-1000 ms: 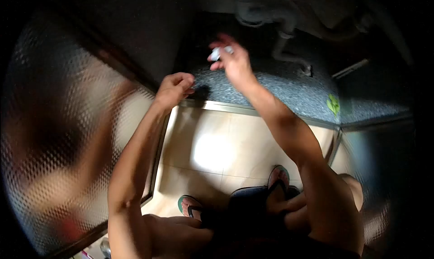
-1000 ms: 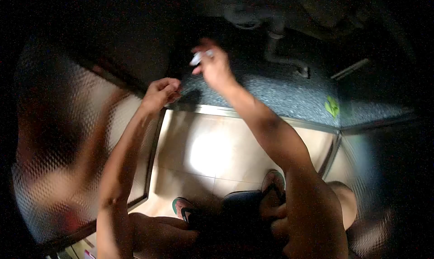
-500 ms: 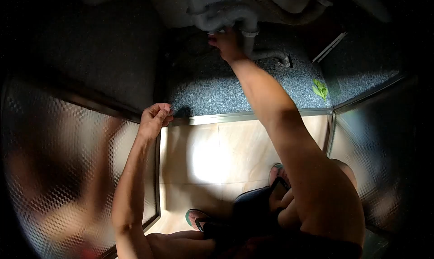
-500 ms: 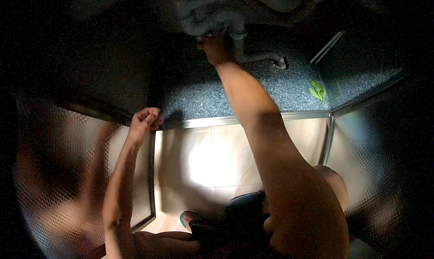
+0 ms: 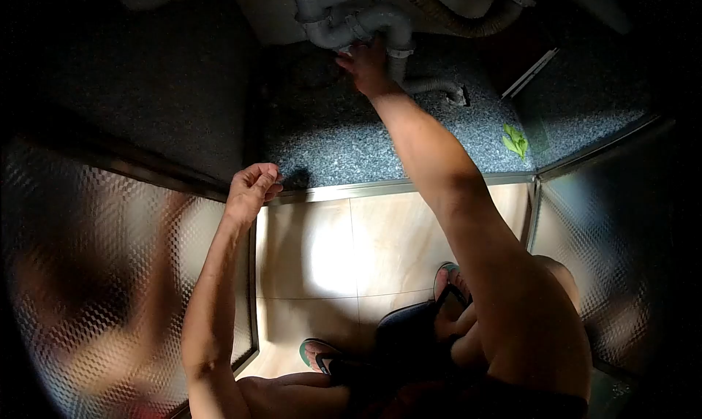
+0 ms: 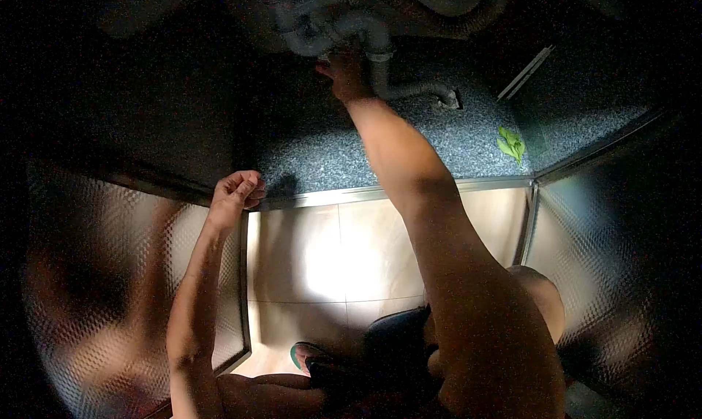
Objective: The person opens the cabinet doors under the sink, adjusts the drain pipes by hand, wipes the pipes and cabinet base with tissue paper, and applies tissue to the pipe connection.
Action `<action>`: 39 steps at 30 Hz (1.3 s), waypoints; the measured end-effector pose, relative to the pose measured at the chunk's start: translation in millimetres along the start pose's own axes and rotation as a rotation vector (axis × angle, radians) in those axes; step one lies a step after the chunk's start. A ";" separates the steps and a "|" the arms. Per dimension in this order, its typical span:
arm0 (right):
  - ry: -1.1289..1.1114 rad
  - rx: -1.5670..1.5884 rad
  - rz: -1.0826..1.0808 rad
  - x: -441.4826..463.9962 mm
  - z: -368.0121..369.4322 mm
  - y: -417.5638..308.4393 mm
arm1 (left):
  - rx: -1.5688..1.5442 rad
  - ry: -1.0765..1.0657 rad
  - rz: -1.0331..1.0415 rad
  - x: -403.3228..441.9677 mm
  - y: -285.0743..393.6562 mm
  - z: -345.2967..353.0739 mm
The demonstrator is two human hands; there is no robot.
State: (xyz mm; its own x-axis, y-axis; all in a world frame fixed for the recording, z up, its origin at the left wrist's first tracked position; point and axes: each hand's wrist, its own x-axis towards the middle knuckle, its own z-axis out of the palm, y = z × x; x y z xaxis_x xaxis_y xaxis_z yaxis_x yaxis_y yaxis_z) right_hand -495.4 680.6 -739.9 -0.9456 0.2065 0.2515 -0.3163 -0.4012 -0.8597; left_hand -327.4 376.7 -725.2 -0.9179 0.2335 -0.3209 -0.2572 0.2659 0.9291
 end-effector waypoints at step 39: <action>0.146 0.126 0.351 7.3 5.3 -47.2 | 0.077 0.027 -0.003 -10.9 9.9 10.1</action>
State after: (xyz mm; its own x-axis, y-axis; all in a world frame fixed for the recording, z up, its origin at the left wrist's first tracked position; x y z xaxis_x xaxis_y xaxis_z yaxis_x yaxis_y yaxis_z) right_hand -487.7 696.3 -695.1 -0.9799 0.1583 -0.1218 0.0090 -0.5743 -0.8186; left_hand -316.9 386.2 -714.4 -0.9254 0.2072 -0.3175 -0.2369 0.3379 0.9109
